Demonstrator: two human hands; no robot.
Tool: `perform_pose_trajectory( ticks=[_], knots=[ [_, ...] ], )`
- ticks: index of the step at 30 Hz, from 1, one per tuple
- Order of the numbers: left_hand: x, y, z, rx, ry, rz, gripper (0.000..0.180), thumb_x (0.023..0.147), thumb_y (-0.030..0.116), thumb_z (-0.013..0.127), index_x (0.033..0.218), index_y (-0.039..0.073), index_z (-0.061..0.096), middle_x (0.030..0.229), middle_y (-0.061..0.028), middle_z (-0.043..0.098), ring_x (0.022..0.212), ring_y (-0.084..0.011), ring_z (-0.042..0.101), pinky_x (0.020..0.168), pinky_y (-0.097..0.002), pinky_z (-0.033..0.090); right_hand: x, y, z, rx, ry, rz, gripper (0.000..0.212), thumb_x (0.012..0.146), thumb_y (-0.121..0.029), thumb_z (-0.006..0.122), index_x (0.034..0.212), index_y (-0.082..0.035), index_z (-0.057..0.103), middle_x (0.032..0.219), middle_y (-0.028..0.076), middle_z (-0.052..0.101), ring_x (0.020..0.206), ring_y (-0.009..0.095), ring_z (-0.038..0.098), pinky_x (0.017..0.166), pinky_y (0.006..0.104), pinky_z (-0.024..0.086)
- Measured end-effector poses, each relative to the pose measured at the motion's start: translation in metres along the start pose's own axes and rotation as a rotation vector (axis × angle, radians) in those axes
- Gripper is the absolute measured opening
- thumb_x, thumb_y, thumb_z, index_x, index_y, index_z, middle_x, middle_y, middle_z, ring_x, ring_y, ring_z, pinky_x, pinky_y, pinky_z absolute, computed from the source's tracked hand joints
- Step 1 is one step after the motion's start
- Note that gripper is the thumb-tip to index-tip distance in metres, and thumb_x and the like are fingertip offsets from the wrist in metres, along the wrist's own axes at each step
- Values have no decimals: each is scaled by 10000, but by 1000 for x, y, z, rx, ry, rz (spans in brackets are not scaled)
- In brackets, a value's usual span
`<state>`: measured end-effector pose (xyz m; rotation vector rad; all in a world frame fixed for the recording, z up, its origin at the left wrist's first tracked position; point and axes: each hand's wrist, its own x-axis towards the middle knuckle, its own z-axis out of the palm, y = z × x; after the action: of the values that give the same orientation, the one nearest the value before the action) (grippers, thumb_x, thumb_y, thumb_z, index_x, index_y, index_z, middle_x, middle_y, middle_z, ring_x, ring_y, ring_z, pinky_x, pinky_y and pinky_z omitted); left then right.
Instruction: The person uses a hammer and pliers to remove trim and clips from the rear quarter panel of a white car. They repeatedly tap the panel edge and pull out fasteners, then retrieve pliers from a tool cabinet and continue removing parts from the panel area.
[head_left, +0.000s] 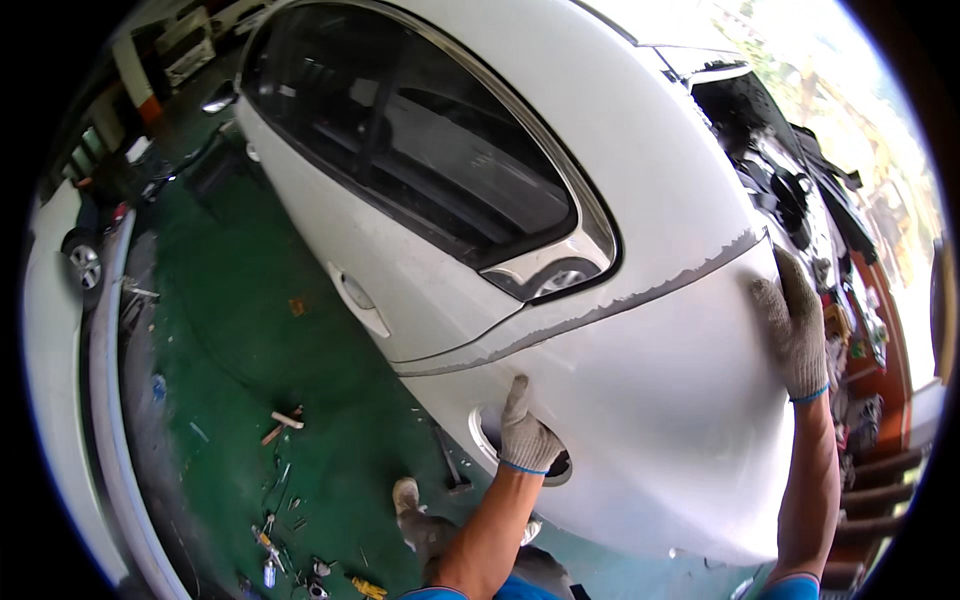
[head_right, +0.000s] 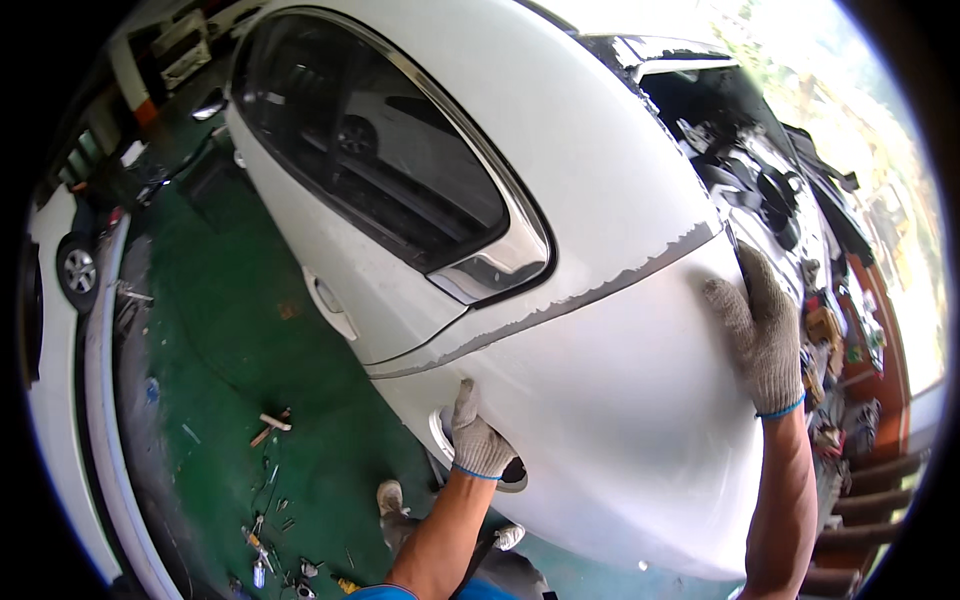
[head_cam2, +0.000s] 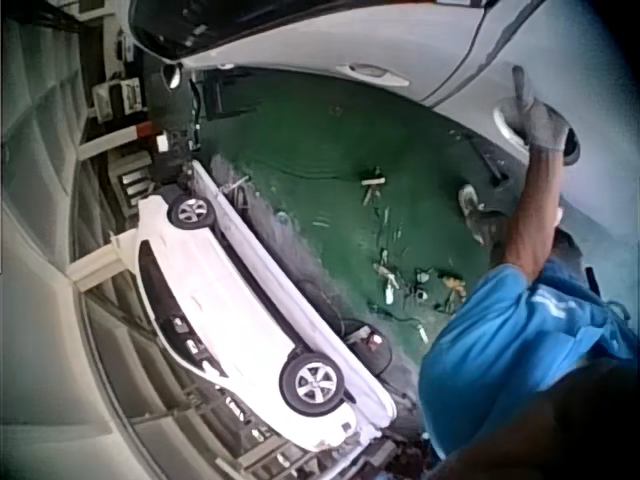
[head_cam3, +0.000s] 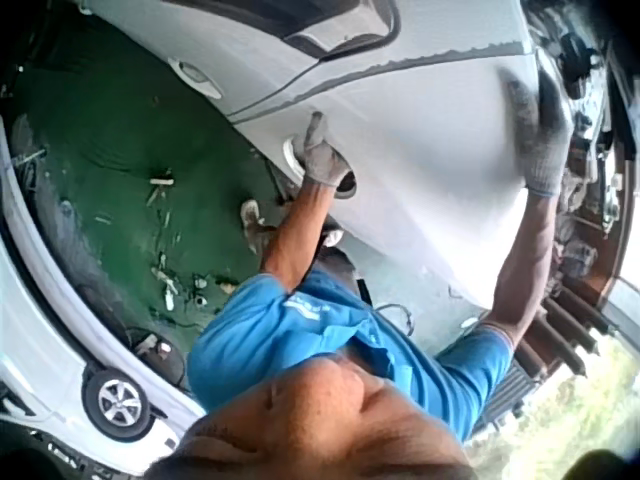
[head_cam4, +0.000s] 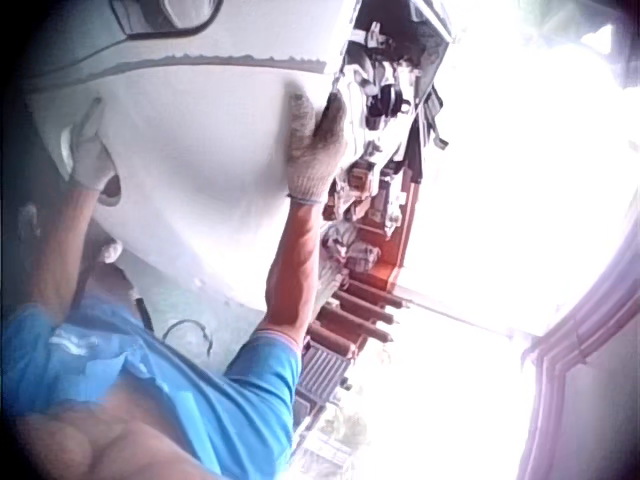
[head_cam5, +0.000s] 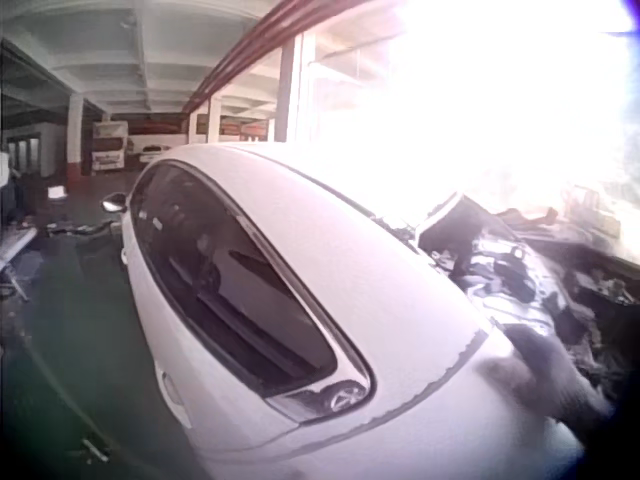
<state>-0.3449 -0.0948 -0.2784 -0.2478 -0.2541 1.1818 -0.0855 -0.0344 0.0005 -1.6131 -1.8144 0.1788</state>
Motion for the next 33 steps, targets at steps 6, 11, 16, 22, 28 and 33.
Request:
perform_pose_trajectory(
  ticks=[6,11,16,22,28,33],
  knots=[
    [-10,9,-9,190,517,-7,595,1022,517,656,1432,90,591,1382,-117,672,1366,-322,583,1091,-540,525,-51,-83,58,-496,277,-226,609,870,-155,852,1409,-27,601,1300,179,684,1221,372,656,1047,448,538],
    [-13,8,-11,-75,331,-355,469,1001,392,738,1353,113,605,1374,-93,652,1302,-253,616,1100,-471,527,-72,-134,177,-183,-440,-646,219,876,-352,781,938,-150,726,806,19,632,661,212,660,546,365,515],
    [-26,17,-38,-442,389,-340,471,1036,377,689,1402,109,563,1415,-108,616,1339,-265,593,1125,-461,525,-47,-107,203,-61,-344,-714,233,869,-364,804,882,-148,719,747,0,632,700,198,702,578,333,556],
    [-43,19,-36,-552,590,-246,499,1054,358,674,1452,99,521,1453,-125,582,1377,-273,568,1158,-453,512,-37,-108,193,-138,-228,-747,238,818,-332,852,818,-148,700,715,1,637,659,210,717,596,326,591],
    [-14,23,47,334,483,-227,644,1021,396,714,1514,75,452,1529,-139,518,1450,-312,492,1262,-507,376,-17,-110,168,-213,-157,-701,212,816,-296,862,854,-135,728,709,-2,604,583,204,645,522,333,505],
    [-42,58,23,832,287,-646,610,1019,335,710,1502,55,463,1519,-167,512,1444,-377,483,1250,-560,369,-15,-108,161,-159,-90,-683,201,828,-285,852,868,-128,734,713,5,598,572,209,627,514,342,493]
  ],
)
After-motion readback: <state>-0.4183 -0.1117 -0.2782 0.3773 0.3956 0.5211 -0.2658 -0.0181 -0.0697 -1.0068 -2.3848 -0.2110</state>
